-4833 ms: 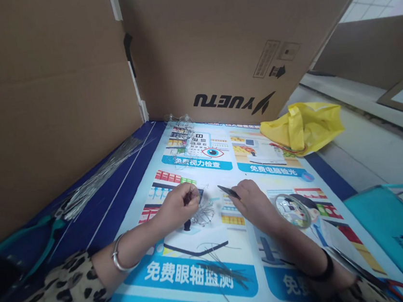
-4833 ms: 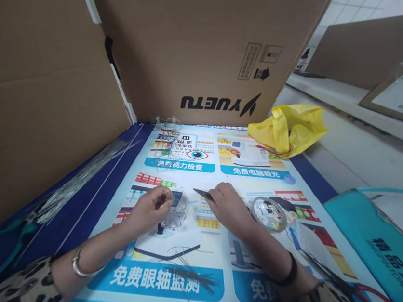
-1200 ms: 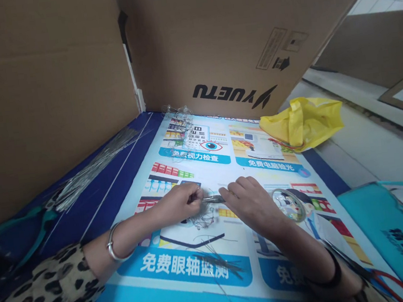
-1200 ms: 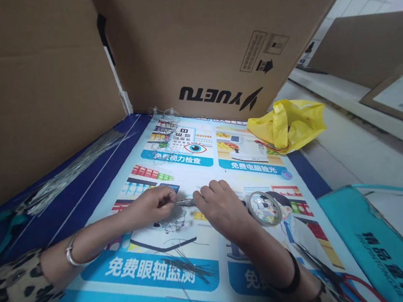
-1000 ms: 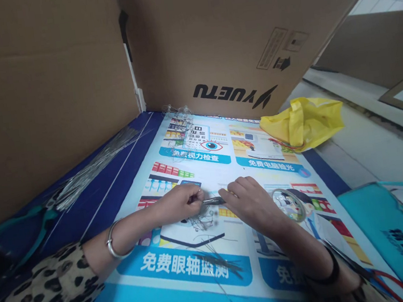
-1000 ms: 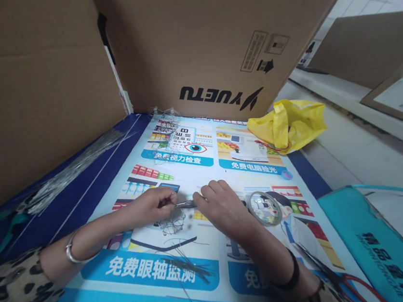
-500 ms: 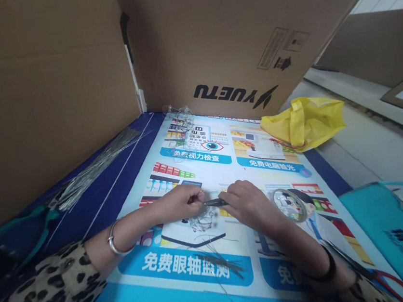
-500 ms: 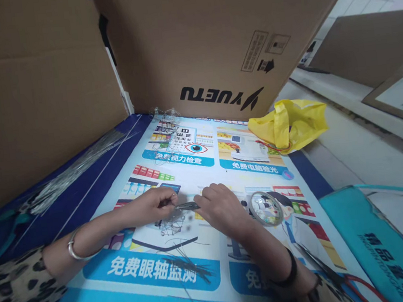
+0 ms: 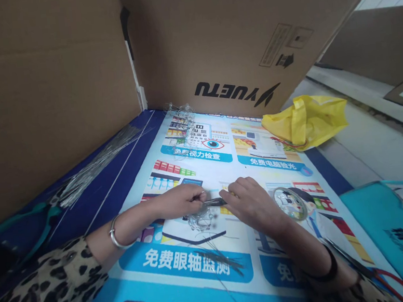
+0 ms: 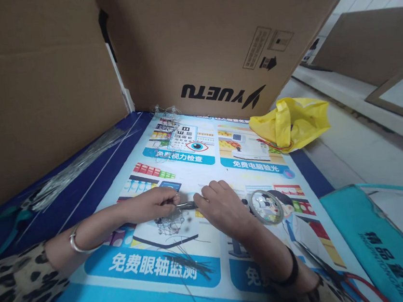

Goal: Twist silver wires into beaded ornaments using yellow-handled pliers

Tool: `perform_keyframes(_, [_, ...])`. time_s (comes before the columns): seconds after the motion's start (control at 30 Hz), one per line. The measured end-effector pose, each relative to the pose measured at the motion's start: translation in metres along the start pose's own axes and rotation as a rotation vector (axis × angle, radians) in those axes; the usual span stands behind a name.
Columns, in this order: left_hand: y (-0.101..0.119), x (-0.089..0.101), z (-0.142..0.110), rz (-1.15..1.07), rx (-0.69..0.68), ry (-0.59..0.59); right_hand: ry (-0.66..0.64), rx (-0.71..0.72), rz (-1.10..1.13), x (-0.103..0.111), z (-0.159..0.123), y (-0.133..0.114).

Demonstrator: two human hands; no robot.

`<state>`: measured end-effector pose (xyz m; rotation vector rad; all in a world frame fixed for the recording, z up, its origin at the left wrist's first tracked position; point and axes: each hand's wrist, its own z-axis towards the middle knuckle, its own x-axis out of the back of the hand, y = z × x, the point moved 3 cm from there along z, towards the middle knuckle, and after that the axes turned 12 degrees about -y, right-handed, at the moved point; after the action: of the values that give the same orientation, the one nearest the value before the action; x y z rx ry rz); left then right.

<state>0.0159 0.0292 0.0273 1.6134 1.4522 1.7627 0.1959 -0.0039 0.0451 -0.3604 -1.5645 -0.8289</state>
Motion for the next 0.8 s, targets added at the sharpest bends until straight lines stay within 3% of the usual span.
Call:
perform_keyframes(0.27, [-0.003, 0.0, -0.001, -0.057, 0.023, 0.012, -0.023, -0.021, 0.155, -0.013, -0.004, -0.001])
perform_keyframes(0.5, [-0.012, -0.003, 0.001, -0.129, 0.056, 0.157, -0.244, -0.247, 0.493, -0.017, -0.003, -0.004])
perform_keyframes(0.8, [-0.012, -0.003, 0.0, -0.178, 0.034, 0.129, -0.35, -0.311, 0.72, -0.014, -0.002, -0.001])
